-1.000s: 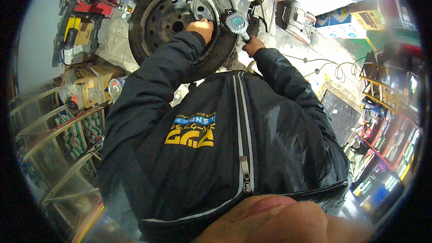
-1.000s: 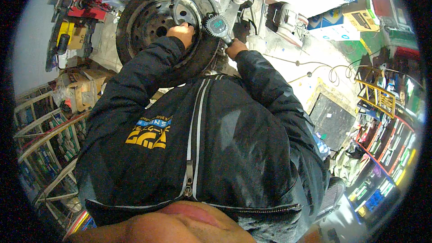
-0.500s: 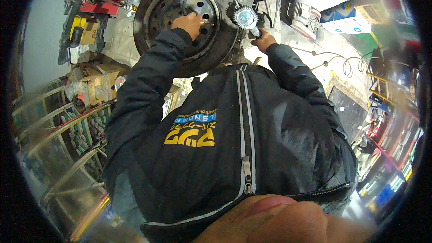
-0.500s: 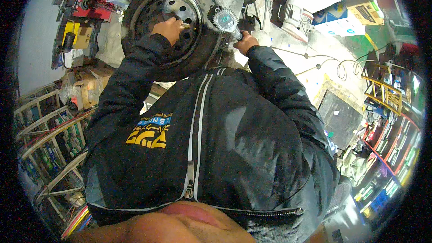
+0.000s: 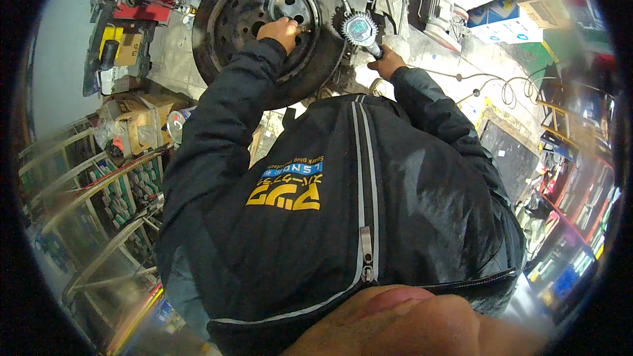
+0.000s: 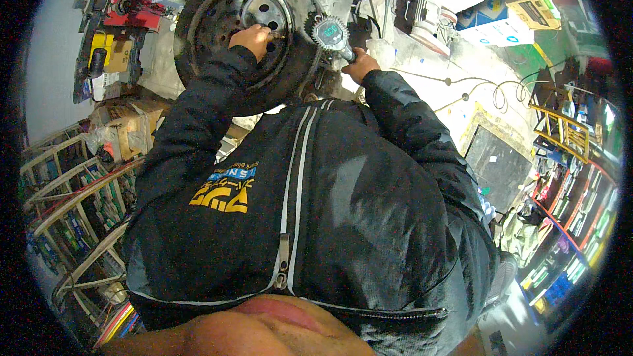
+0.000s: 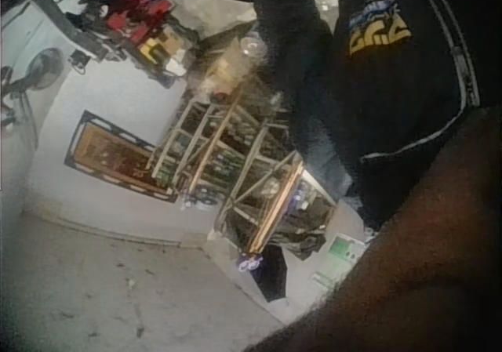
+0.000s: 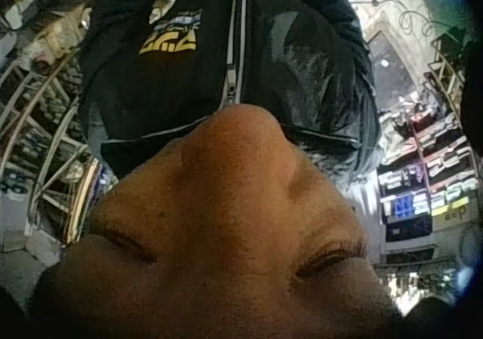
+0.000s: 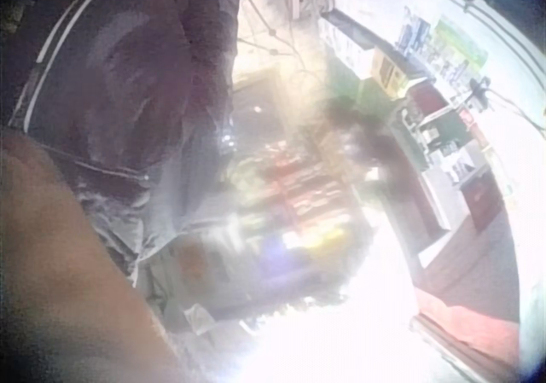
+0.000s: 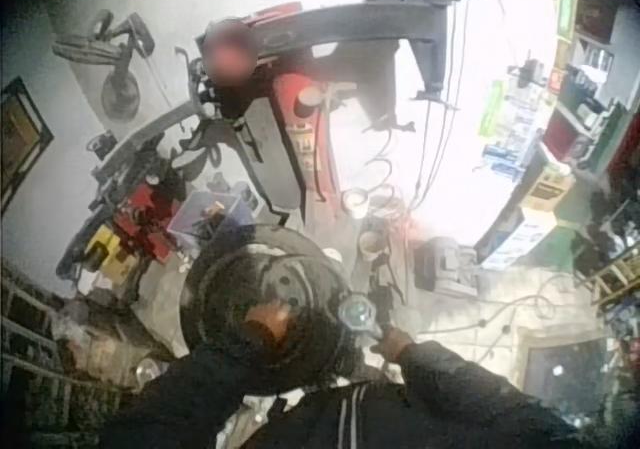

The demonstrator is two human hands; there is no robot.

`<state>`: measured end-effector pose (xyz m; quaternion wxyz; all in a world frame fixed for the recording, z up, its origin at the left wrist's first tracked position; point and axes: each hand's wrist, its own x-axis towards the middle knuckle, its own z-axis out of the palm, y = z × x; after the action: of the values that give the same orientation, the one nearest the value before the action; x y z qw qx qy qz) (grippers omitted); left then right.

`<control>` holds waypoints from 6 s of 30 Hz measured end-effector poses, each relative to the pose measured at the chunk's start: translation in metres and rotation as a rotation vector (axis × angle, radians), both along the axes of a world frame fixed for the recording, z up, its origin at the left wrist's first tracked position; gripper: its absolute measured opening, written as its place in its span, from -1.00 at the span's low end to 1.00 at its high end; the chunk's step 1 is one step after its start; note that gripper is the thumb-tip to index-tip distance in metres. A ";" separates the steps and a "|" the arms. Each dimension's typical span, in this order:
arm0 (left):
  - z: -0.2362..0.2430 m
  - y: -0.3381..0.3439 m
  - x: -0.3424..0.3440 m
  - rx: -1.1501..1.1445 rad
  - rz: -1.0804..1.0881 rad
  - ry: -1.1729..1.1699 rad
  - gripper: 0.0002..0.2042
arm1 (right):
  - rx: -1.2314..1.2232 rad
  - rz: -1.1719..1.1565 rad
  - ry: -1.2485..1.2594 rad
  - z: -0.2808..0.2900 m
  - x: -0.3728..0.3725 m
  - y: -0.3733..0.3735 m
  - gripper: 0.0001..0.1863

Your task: The person mounts a tire onto a rim using a tire machine, inflates it with an air hose, and then removes the tire from the machine. The person handles the tire and rim throughout the process.

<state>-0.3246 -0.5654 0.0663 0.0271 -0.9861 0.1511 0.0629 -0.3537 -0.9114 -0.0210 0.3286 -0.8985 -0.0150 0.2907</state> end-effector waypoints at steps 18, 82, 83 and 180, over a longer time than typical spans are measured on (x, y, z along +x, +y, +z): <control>-0.012 -0.023 0.007 0.000 -0.093 -0.088 -0.88 | 0.001 -0.043 0.035 -0.006 0.009 0.013 -0.15; 0.138 -0.184 0.026 -0.887 -0.332 -0.274 -0.63 | 1.506 -0.511 -0.068 0.225 0.028 -0.058 -0.49; 0.132 -0.201 0.010 -1.040 -0.386 -0.121 -0.64 | 1.584 -0.511 -0.082 0.234 0.024 -0.064 -0.49; -0.033 -0.196 -0.221 -1.155 0.391 1.228 -0.76 | -0.085 -1.820 0.553 -0.168 -0.945 0.058 -0.52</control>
<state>-0.5459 -0.7612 0.0335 -0.5761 -0.6449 -0.0249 0.5015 -1.2989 -0.8532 -0.1893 0.3877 -0.4760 0.7793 0.1258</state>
